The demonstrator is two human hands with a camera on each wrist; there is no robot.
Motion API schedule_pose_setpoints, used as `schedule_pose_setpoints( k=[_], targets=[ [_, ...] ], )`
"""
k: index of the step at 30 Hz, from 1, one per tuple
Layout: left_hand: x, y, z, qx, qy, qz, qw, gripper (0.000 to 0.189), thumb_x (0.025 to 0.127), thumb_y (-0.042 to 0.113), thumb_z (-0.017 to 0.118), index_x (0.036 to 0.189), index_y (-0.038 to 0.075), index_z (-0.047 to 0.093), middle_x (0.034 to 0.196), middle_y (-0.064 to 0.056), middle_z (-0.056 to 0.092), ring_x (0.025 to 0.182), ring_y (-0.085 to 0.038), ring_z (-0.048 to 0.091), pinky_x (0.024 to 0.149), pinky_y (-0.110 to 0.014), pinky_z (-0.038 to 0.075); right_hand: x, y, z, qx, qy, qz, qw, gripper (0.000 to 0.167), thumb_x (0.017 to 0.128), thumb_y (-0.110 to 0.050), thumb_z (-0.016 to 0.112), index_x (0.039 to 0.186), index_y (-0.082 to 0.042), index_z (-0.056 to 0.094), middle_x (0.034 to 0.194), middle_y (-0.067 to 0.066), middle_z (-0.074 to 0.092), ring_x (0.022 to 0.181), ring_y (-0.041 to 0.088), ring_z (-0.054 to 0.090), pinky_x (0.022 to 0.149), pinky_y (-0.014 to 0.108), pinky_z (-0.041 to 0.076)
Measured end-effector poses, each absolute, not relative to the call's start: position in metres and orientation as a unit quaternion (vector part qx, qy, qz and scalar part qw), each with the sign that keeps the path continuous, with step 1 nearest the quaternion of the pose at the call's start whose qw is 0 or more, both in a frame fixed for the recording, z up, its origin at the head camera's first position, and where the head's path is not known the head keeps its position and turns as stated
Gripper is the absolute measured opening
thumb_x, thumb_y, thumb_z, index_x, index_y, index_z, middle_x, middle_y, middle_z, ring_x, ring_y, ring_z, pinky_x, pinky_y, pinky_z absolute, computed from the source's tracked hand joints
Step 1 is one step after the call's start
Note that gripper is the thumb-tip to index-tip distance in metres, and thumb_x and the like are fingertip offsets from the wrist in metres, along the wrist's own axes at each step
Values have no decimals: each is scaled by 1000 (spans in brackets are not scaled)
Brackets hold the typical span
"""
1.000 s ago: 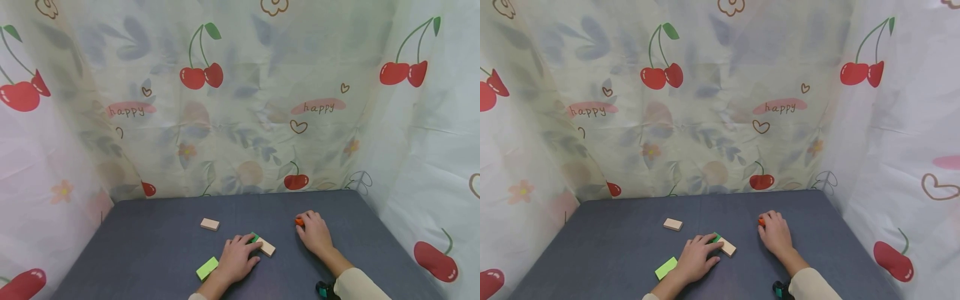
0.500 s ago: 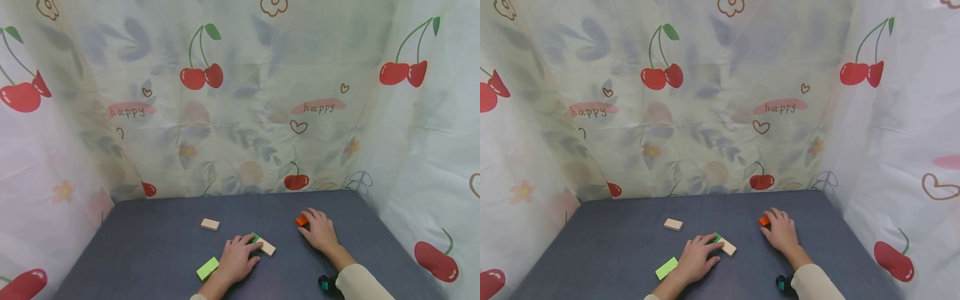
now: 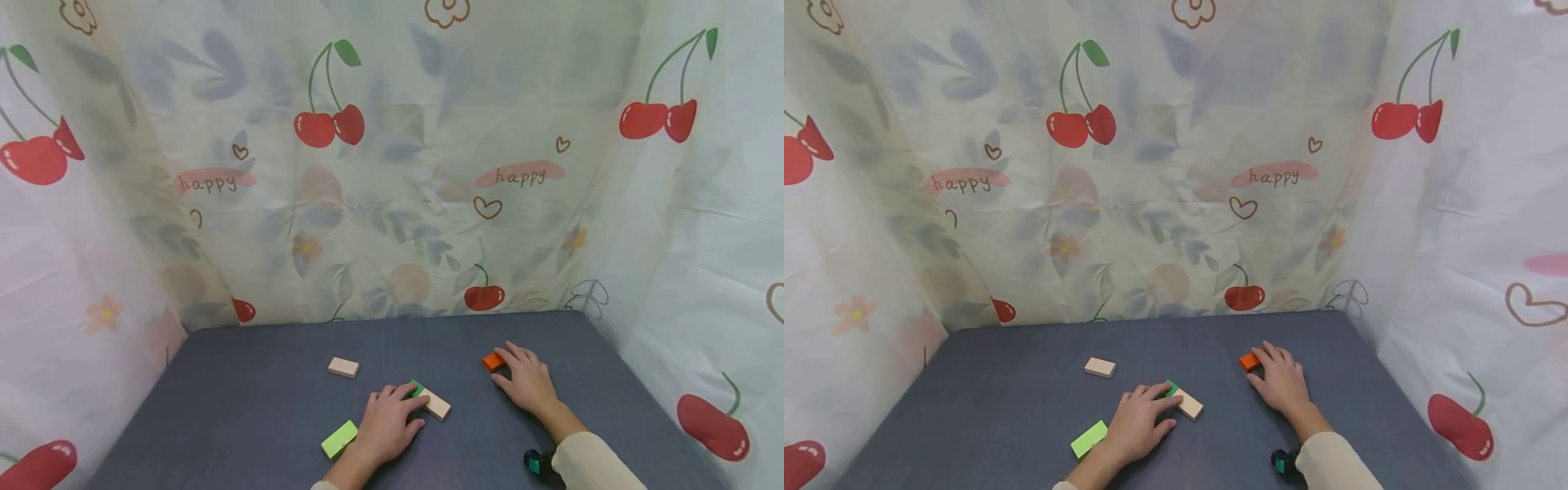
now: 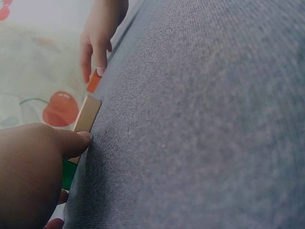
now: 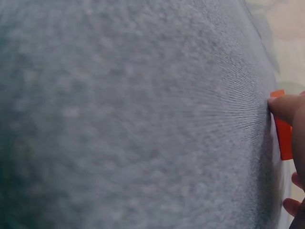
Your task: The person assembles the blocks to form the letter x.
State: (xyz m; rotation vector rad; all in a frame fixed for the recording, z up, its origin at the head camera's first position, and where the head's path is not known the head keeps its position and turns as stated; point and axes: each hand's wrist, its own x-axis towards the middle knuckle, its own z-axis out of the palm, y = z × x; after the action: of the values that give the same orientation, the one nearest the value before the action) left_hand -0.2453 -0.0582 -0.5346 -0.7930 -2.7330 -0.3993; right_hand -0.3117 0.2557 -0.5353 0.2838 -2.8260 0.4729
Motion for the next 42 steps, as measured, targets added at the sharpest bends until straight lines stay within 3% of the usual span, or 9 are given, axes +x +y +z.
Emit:
schedule_pose_setpoints(
  k=[18, 31, 42],
  targets=[
    [-242, -56, -535, -263, -945, -138, 135, 39, 88, 38, 70, 127, 34, 66, 136, 4, 55, 111, -20, 54, 76, -43, 40, -318, 258, -526, 144, -979, 134, 61, 58, 91, -36, 68, 141, -14, 53, 147, 15, 43, 126, 43, 42, 93, 64, 34],
    [-242, -56, -535, -265, -944, -144, 131, 40, 88, 37, 70, 128, 34, 65, 137, 3, 54, 111, -21, 53, 76, -43, 39, -320, 251, -521, 144, -977, 118, 102, 44, 89, -34, 71, 126, -11, 65, 121, 14, 58, 105, 34, 52, 86, 53, 43],
    [-242, -56, -534, -265, -944, -152, 125, 40, 88, 37, 70, 128, 33, 65, 137, 3, 54, 112, -21, 53, 77, -44, 40, -321, 247, -520, 132, -978, 127, 98, 35, 88, -34, 73, 115, -13, 70, 100, 6, 57, 87, 24, 52, 77, 45, 48]
  ],
)
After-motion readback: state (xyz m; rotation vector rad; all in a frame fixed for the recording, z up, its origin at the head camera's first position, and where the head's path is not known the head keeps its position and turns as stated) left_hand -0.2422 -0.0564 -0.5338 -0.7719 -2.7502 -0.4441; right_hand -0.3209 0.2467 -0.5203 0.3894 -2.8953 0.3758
